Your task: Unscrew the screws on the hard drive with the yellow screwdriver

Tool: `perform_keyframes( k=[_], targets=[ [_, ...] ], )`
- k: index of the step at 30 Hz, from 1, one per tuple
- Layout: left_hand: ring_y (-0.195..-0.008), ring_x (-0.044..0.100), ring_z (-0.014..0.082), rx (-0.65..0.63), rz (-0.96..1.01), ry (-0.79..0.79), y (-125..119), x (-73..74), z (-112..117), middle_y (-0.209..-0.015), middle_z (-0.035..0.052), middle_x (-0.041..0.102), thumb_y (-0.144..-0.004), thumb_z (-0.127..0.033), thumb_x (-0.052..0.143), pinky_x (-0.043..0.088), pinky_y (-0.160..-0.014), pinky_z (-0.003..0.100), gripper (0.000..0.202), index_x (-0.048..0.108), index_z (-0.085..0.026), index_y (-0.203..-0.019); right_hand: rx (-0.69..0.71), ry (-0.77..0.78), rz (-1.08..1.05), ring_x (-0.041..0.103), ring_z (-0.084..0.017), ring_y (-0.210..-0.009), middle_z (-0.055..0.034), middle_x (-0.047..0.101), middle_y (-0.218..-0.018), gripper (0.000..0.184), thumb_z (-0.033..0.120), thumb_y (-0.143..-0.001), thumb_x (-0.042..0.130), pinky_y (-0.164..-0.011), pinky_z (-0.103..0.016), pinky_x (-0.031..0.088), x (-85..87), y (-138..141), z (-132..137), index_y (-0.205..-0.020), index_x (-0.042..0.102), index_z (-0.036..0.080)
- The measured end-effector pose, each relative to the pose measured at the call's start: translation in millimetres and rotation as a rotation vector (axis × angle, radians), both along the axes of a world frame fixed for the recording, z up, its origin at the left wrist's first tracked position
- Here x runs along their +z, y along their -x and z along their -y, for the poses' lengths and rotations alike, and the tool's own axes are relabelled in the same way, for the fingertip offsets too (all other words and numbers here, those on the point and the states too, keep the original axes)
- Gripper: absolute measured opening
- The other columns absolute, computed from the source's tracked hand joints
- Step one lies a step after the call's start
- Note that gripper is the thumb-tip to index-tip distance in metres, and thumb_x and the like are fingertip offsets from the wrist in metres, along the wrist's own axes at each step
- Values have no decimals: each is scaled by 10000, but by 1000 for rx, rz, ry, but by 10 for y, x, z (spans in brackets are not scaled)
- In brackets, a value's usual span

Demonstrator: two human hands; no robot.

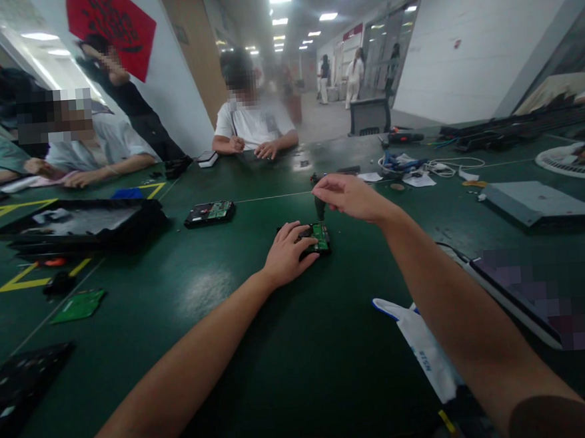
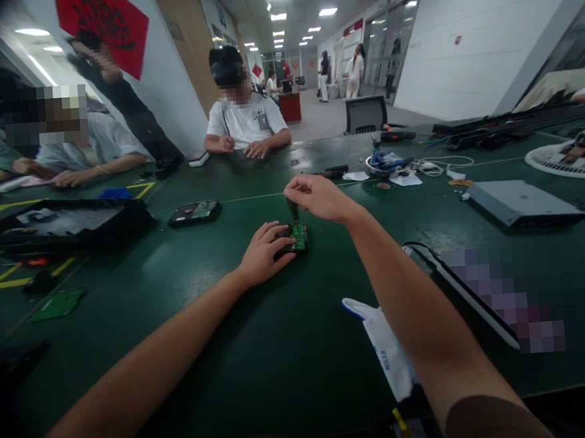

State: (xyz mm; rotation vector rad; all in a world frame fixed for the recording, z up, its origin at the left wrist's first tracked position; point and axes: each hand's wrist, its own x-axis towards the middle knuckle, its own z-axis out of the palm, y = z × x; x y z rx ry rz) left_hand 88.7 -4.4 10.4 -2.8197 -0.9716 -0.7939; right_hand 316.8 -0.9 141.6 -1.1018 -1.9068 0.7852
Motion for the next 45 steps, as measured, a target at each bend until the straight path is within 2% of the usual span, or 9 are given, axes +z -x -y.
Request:
perform_keyframes(
  k=[6, 12, 17, 20, 25, 28, 33, 37, 45],
  targets=[
    [-1342, 508, 314, -35, -26, -1, -20, 57, 43, -1338, 69, 678, -1000, -342, 639, 409, -1143, 544, 293, 692, -262, -1277, -237, -192, 103, 603, -179, -721, -44, 691, -855, 173, 340, -873, 725, -626, -314, 442, -15, 64, -1, -900, 610, 214],
    [-1113, 570, 336, 81, -118, -45, -180, 111, 235, -1232, 114, 701, -997, -304, 605, 500, -939, 519, 229, 697, -219, -1189, -184, -185, 130, 595, -156, -601, -22, 681, -813, 224, 408, -927, 710, -612, -332, 429, 50, 86, 103, -919, 568, 235],
    [-1034, 602, 339, 176, -128, -57, -342, 179, 302, -1021, 134, 697, -997, -417, 607, 531, -867, 494, 238, 723, -210, -999, -123, -198, 202, 634, -194, -682, -22, 681, -793, 89, 264, -927, 689, -674, -347, 434, 117, 72, 148, -979, 623, 233],
    [-943, 658, 310, 199, -146, -16, -375, 192, 320, -1034, 129, 686, -1003, -446, 601, 553, -769, 443, 276, 724, -200, -1023, -140, -304, 287, 630, -217, -776, -40, 693, -863, 99, 261, -904, 722, -723, -354, 417, 117, 73, 120, -945, 636, 234],
    [-777, 694, 268, 296, -171, 70, -439, 186, 400, -1156, 149, 653, -1009, -513, 566, 525, -580, 365, 376, 698, -172, -1099, -290, -441, 340, 591, -237, -822, -73, 667, -913, 172, 296, -894, 722, -760, -372, 404, -9, 121, 26, -899, 567, 222],
    [-759, 704, 259, 377, -152, 120, -532, 184, 446, -1183, 159, 632, -1011, -539, 549, 533, -590, 356, 412, 682, -160, -1102, -352, -420, 286, 585, -234, -816, -73, 676, -950, 183, 293, -896, 710, -755, -370, 414, -89, 144, -16, -959, 549, 232],
    [-716, 695, 257, 447, -82, 106, -624, 155, 467, -1138, 151, 626, -992, -553, 585, 519, -568, 364, 402, 654, -165, -1071, -283, -434, 264, 582, -236, -814, -71, 668, -948, 225, 367, -915, 709, -758, -373, 418, -89, 148, -12, -944, 522, 245],
    [-701, 684, 223, 442, -38, 72, -588, 120, 444, -1125, 117, 641, -988, -535, 607, 494, -559, 335, 345, 639, -196, -1043, -253, -468, 358, 584, -241, -825, -85, 661, -957, 118, 227, -908, 641, -791, -391, 425, -31, 132, 27, -959, 534, 230],
    [-972, 701, 274, 424, -115, 147, -453, 161, 338, -1262, 104, 631, -972, -580, 613, 543, -788, 377, 405, 612, -218, -1154, -240, -481, 346, 619, -248, -870, -87, 678, -1009, 193, 171, -856, 667, -787, -385, 484, -59, 129, 12, -978, 530, 228]
  ],
)
